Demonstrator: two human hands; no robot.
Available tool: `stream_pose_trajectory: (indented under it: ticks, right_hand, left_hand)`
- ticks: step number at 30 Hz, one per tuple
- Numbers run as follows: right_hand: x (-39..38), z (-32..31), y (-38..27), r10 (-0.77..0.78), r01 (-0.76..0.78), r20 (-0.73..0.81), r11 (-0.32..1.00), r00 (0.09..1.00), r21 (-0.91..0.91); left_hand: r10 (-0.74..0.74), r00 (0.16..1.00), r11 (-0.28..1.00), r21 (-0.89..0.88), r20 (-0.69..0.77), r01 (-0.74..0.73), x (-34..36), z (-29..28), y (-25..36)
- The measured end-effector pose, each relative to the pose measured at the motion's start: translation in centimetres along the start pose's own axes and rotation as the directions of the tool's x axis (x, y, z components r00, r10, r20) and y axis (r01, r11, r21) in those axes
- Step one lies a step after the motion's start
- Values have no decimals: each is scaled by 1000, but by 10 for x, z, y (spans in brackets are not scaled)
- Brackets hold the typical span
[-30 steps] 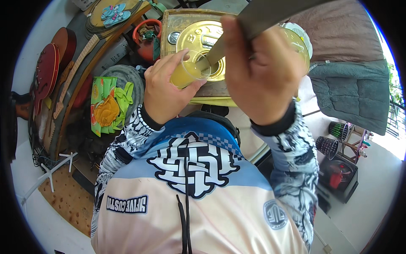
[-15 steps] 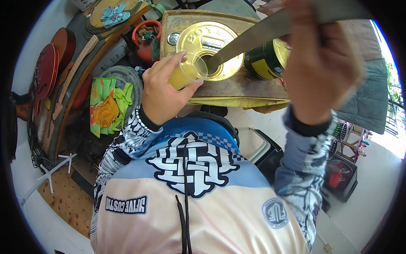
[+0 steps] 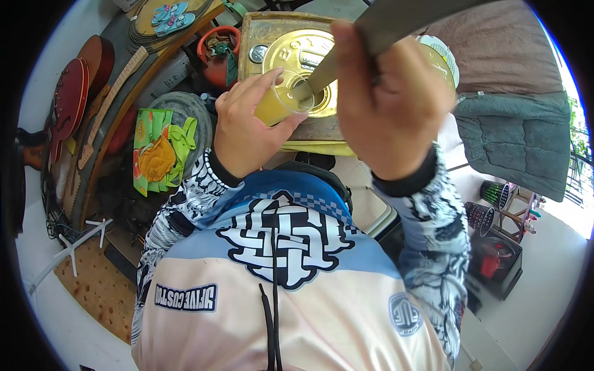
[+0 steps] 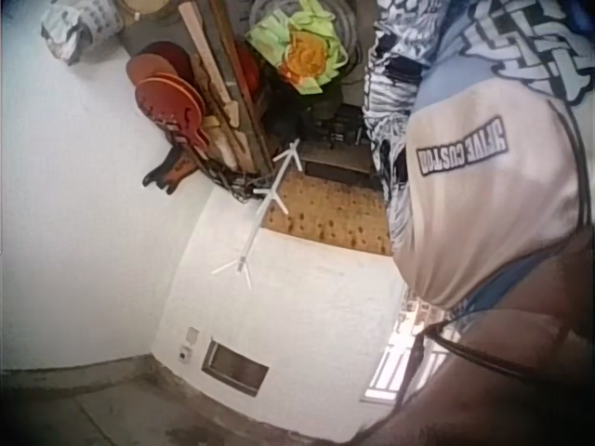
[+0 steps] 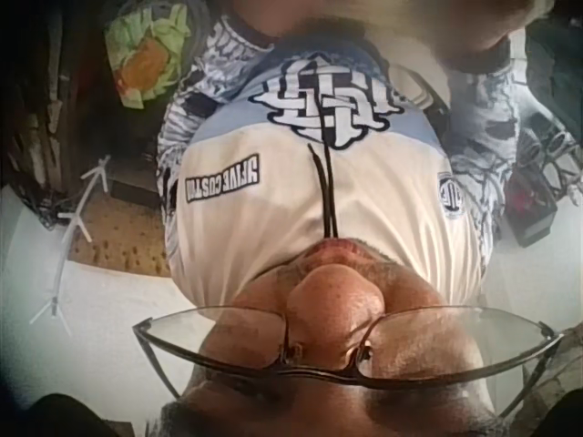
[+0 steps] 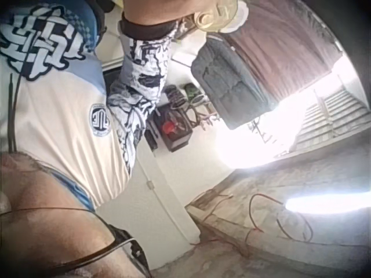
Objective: The person is using a metal tool to stir a liquid inside a gold-colored metal container and then uses the tool to apply the liquid to the inside of the container lid.
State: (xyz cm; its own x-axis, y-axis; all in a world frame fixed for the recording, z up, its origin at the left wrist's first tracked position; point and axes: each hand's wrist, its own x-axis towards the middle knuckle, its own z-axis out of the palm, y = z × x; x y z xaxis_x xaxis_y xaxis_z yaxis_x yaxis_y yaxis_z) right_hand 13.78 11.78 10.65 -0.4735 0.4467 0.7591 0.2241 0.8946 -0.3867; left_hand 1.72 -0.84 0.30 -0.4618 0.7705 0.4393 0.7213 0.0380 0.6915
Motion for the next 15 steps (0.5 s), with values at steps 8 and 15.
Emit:
stream_pose_trajectory:
  ticks: [8,15]
  right_hand:
    - [-25,11,28,46,-46,79,999,996,-4]
    - [51,-75,22,56,-82,-159,983,986,-162]
  left_hand:
    - [1,1000,1000,4,-22,-1,-4,-4,-4]
    - [-4,1000,1000,4,0,4,-6,-5,-7]
